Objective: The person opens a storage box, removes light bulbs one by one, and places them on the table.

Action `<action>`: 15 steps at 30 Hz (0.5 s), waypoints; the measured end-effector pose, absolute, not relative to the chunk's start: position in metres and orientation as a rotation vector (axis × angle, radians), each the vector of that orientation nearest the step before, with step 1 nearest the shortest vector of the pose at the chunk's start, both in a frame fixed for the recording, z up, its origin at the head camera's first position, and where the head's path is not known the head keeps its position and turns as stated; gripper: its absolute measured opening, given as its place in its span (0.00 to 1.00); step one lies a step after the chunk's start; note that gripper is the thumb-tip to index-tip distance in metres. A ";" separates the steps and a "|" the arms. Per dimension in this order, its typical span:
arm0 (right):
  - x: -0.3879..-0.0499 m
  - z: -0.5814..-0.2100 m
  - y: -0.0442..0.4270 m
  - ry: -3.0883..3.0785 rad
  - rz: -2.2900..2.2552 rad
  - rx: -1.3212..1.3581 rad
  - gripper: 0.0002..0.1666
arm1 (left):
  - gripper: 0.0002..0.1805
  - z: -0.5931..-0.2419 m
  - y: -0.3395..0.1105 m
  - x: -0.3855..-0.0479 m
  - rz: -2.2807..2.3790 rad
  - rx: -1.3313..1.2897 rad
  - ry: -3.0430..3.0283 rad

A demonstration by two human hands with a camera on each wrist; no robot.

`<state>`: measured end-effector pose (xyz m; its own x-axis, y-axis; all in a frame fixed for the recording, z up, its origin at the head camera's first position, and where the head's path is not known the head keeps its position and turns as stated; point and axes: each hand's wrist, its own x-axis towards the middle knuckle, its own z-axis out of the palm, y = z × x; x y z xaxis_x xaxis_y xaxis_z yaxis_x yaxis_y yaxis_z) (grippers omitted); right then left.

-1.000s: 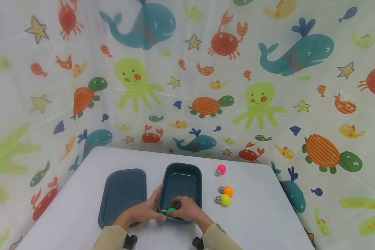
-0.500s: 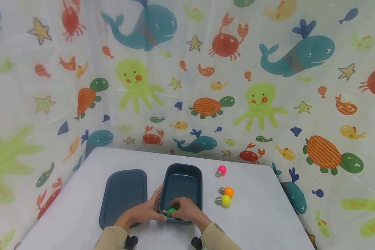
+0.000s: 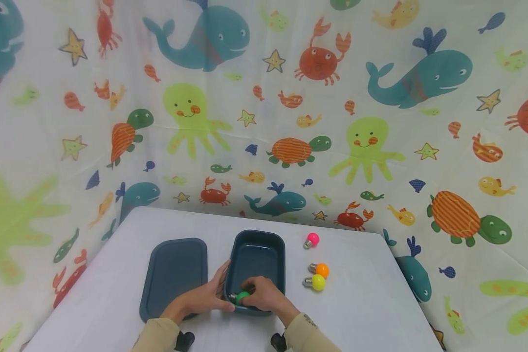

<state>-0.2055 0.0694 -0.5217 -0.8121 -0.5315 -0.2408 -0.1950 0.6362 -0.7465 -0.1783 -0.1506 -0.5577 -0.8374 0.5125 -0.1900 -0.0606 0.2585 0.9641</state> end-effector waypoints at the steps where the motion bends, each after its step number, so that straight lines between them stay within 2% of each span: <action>1: -0.206 -0.521 0.071 2.422 -1.029 -0.579 0.19 | 0.65 -0.558 -0.150 -0.179 1.611 0.407 2.059; 15: -0.216 -0.500 0.102 2.376 -1.168 -0.525 0.25 | 0.67 -0.554 -0.151 -0.178 1.602 0.355 2.075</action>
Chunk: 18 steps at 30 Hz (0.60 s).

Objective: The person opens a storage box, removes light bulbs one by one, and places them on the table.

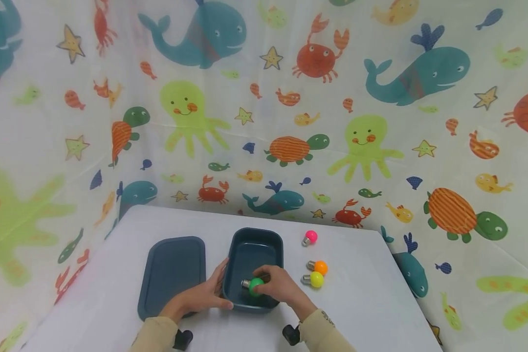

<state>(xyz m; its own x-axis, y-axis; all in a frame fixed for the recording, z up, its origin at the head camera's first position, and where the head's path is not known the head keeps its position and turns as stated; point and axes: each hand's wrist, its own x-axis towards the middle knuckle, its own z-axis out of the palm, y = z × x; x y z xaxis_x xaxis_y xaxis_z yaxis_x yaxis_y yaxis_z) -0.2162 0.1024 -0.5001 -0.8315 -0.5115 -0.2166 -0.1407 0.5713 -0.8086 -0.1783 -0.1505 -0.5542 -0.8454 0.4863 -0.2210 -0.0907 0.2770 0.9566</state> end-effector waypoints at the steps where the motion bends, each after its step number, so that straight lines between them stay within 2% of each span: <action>1: -0.217 -0.500 0.104 2.378 -1.176 -0.523 0.25 | 0.67 -0.554 -0.151 -0.178 1.603 0.355 2.074; 18: -0.231 -0.478 0.133 2.472 -1.285 -0.484 0.26 | 0.66 -0.556 -0.152 -0.181 1.603 0.348 2.075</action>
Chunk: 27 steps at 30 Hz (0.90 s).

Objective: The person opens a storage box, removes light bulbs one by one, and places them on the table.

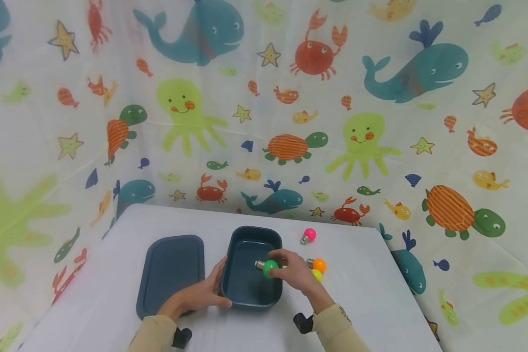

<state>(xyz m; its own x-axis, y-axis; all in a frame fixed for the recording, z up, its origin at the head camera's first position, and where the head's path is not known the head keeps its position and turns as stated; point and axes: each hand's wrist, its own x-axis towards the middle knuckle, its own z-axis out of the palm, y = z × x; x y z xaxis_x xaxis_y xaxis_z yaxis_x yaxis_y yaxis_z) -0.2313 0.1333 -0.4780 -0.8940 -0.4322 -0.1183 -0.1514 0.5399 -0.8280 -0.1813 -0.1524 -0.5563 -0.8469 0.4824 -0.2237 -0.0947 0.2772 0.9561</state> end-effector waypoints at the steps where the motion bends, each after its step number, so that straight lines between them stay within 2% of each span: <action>1: -0.232 -0.476 0.136 2.475 -1.294 -0.474 0.27 | 0.66 -0.556 -0.152 -0.181 1.604 0.350 2.075; 16: -0.231 -0.469 0.190 2.627 -1.250 -0.258 0.28 | 0.67 -0.555 -0.153 -0.181 1.599 0.364 2.082; 27: -0.226 -0.497 0.213 2.630 -1.165 -0.271 0.26 | 0.66 -0.556 -0.152 -0.181 1.594 0.368 2.084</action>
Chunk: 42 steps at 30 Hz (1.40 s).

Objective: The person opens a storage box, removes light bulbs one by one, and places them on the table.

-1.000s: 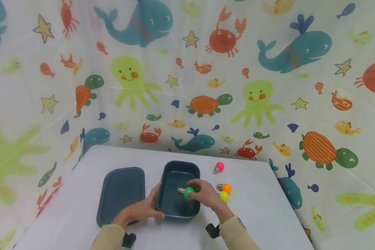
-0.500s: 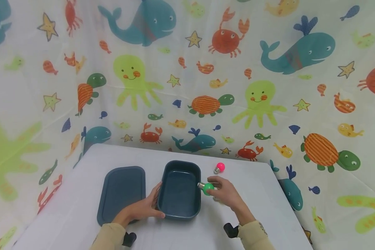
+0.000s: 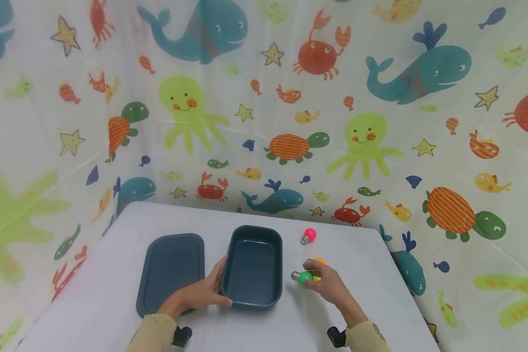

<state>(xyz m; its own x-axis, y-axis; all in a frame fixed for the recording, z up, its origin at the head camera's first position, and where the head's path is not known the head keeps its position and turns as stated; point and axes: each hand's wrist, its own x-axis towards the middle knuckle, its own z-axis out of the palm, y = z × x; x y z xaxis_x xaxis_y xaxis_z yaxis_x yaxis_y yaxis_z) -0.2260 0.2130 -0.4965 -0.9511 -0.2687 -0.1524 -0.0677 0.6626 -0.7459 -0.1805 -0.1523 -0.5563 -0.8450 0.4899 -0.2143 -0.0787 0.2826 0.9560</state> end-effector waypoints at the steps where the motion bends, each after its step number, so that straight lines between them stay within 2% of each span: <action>1: -0.226 -0.500 0.215 2.635 -1.145 -0.287 0.26 | 0.66 -0.556 -0.152 -0.181 1.597 0.369 2.082; 9: -0.221 -0.523 0.228 2.656 -1.059 -0.405 0.25 | 0.66 -0.558 -0.151 -0.181 1.601 0.372 2.066; 21: -0.218 -0.530 0.233 2.683 -0.962 -0.327 0.26 | 0.67 -0.556 -0.151 -0.180 1.591 0.361 2.077; 37: -0.225 -0.521 0.247 2.652 -0.968 -0.394 0.23 | 0.67 -0.554 -0.153 -0.181 1.600 0.393 2.093; 42: -0.231 -0.508 0.255 2.639 -1.054 -0.319 0.20 | 0.60 -0.547 -0.162 -0.184 1.600 0.355 2.138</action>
